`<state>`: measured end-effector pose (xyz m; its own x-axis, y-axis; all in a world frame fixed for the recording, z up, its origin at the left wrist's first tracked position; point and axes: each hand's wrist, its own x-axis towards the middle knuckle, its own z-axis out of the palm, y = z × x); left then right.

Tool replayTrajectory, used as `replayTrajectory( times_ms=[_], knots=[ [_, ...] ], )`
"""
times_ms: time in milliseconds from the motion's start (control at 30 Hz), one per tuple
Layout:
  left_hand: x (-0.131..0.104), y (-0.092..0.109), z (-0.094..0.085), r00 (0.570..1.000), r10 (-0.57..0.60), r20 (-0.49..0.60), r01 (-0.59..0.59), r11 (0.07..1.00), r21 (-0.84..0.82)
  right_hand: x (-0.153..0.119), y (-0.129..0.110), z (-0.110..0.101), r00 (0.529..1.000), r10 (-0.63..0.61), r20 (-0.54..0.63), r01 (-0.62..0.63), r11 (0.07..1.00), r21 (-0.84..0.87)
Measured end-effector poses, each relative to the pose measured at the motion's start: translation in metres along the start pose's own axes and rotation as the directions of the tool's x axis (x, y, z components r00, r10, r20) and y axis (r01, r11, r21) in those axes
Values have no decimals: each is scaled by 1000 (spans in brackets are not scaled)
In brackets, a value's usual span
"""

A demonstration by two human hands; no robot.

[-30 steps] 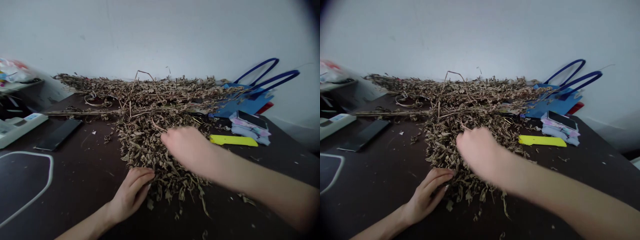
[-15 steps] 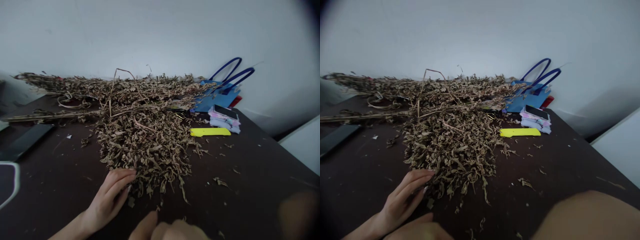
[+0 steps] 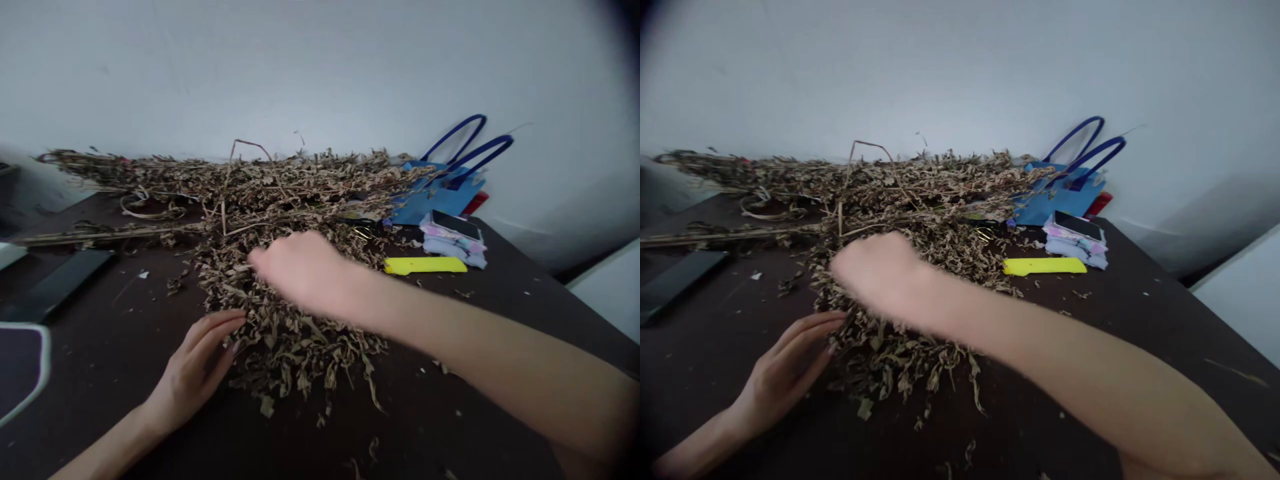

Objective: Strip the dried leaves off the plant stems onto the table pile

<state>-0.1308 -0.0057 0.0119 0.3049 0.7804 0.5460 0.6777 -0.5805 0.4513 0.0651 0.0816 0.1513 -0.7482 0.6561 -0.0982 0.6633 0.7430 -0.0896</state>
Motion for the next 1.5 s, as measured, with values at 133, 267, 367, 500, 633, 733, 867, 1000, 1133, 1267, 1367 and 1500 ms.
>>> replayTrajectory(
  times_ms=[133, 267, 367, 500, 633, 733, 867, 1000, 1133, 1267, 1367, 1500],
  knots=[
    [24, -28, -16, 965, -255, -54, 245, 958, -147, 41, 105, 3, 958, 226, -177, -271, 916, -297],
    [66, -73, -20, 686, -727, -40, 550, 554, -625, 58, 172, 20, 948, 245, -203, -305, 882, -359],
    [96, -112, -18, 603, -797, 28, 562, 400, -724, 68, 193, 37, 944, 245, -221, -316, 861, -397],
    [124, -154, -12, 490, -865, 109, 572, 225, -789, 78, 203, 56, 939, 243, -243, -328, 846, -421],
    [137, -175, -11, 448, -879, 163, 564, 137, -815, 77, 201, 48, 942, 194, -274, -303, 843, -444],
    [141, -176, -17, 473, -867, 159, 532, 138, -835, 68, 187, 24, 936, 147, -320, -291, 835, -468],
    [146, -169, -32, 523, -842, 132, 476, 160, -865, 46, 155, -9, 910, 26, -414, -274, 787, -553],
    [151, -158, -39, 552, -825, 121, 433, 160, -887, 12, 123, -23, 871, 14, -492, -324, 769, -552],
    [146, -138, -31, 597, -785, 166, 427, 135, -894, -36, 105, -8, 839, 89, -536, -393, 780, -486],
    [130, -107, -11, 640, -721, 264, 452, 76, -889, -96, 107, 30, 792, 158, -590, -471, 773, -425],
    [119, -84, 6, 648, -677, 349, 483, 11, -876, -138, 118, 66, 732, 199, -652, -534, 762, -367],
    [108, -59, 25, 634, -653, 415, 521, -38, -853, -175, 131, 111, 681, 288, -673, -584, 768, -263]
  ],
)
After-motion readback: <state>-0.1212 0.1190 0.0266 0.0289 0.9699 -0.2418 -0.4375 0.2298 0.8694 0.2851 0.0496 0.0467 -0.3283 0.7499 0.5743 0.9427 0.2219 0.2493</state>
